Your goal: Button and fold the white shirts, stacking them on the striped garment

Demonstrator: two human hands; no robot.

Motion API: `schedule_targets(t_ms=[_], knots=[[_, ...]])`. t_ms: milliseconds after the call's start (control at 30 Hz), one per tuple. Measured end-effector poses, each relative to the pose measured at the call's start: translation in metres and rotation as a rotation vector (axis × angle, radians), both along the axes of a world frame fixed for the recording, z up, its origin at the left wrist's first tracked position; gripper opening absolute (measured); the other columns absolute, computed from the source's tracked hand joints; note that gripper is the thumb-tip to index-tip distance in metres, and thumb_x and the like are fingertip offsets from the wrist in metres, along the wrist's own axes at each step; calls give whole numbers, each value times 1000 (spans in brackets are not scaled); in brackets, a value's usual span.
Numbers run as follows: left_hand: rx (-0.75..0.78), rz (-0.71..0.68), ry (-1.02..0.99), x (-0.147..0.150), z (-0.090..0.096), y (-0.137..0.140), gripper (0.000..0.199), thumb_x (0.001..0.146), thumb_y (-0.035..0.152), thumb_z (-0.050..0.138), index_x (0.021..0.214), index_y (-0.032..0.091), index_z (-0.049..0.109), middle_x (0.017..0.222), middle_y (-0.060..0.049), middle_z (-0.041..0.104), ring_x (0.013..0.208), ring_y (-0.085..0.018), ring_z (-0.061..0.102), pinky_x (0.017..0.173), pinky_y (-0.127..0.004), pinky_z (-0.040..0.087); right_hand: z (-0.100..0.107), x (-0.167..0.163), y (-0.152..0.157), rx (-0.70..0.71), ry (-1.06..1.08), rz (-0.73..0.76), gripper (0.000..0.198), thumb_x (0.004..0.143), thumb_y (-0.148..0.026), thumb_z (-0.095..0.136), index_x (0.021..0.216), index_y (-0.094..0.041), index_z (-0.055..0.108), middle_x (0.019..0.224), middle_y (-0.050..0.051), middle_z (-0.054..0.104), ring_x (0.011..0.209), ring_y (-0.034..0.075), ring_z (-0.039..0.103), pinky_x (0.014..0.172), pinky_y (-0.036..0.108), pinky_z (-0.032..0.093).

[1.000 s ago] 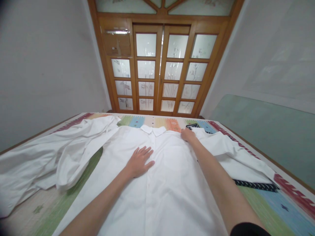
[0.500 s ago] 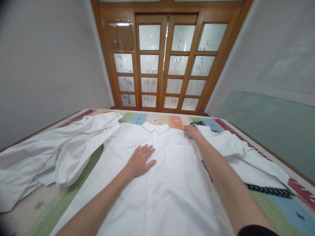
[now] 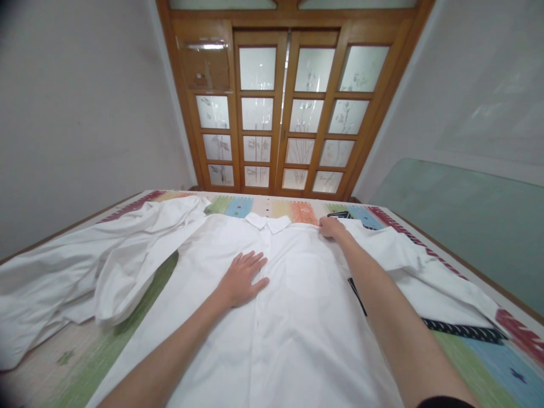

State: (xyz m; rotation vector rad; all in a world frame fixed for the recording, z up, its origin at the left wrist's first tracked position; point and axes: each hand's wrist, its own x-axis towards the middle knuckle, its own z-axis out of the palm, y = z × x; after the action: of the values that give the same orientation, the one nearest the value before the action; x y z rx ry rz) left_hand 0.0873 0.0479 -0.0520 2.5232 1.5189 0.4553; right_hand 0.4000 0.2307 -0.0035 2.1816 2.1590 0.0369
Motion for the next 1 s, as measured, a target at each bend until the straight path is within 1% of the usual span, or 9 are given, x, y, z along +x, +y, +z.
schedule_targets(t_ms=[133, 300, 467, 567, 633, 733, 867, 933, 1000], knots=[[0, 10, 0, 0, -1, 0, 55, 94, 52, 40, 143, 28, 44, 153, -4, 40, 144, -26, 30, 119, -53, 18, -8, -9, -5, 66, -31, -89, 32, 79, -12, 55, 109, -12, 69, 112, 20, 67, 102, 28, 66, 79, 32, 51], [4, 8, 6, 0, -2, 0, 57, 94, 54, 37, 144, 28, 43, 153, -3, 40, 144, -25, 29, 120, -52, 18, -14, -21, -3, 185, -39, -202, 37, 79, -14, 58, 115, -8, 68, 111, 24, 67, 105, 30, 65, 83, 33, 51], [-12, 9, 5, 0, 2, -1, 57, 94, 54, 37, 144, 26, 43, 153, -3, 40, 144, -26, 29, 120, -52, 18, -11, -16, 4, 117, 84, -280, 37, 81, -15, 55, 114, -10, 69, 113, 21, 68, 105, 29, 65, 81, 32, 51], [-24, 12, -3, 1, 5, -3, 57, 94, 53, 38, 143, 25, 44, 153, -4, 40, 144, -26, 30, 120, -52, 18, -9, -16, 1, 129, 127, -327, 38, 81, -18, 56, 115, -9, 68, 114, 23, 66, 106, 30, 65, 81, 34, 51], [-26, 12, -7, 1, 6, -3, 57, 94, 52, 39, 143, 24, 45, 153, -4, 40, 144, -26, 30, 120, -51, 18, -8, -23, -2, 168, 103, -310, 38, 82, -18, 55, 117, -8, 67, 114, 24, 65, 106, 31, 64, 82, 35, 51], [-18, 14, -8, 1, 5, -3, 56, 93, 52, 39, 143, 25, 45, 153, -4, 40, 144, -26, 30, 120, -51, 18, -5, -45, -4, 241, 48, -175, 34, 86, -15, 49, 114, -10, 67, 117, 22, 63, 108, 30, 62, 83, 36, 51], [-6, 12, -12, 0, 2, -2, 56, 93, 52, 40, 143, 25, 45, 152, -4, 41, 143, -27, 30, 120, -52, 18, -4, -76, 1, 213, 70, 5, 25, 88, -23, 51, 102, -17, 71, 116, 15, 65, 110, 26, 59, 86, 32, 49], [-3, 10, -17, 0, 1, -1, 56, 93, 52, 39, 143, 25, 45, 152, -4, 41, 143, -27, 30, 120, -53, 18, -8, -84, 5, 197, 94, 22, 22, 87, -29, 56, 99, -18, 71, 117, 13, 65, 109, 23, 59, 86, 30, 48], [-2, 8, -20, 1, 0, -1, 56, 94, 52, 39, 143, 26, 45, 152, -4, 41, 144, -27, 30, 120, -53, 18, -13, -86, 9, 201, 130, 8, 21, 84, -30, 60, 98, -18, 72, 116, 11, 66, 108, 22, 60, 85, 29, 48]])
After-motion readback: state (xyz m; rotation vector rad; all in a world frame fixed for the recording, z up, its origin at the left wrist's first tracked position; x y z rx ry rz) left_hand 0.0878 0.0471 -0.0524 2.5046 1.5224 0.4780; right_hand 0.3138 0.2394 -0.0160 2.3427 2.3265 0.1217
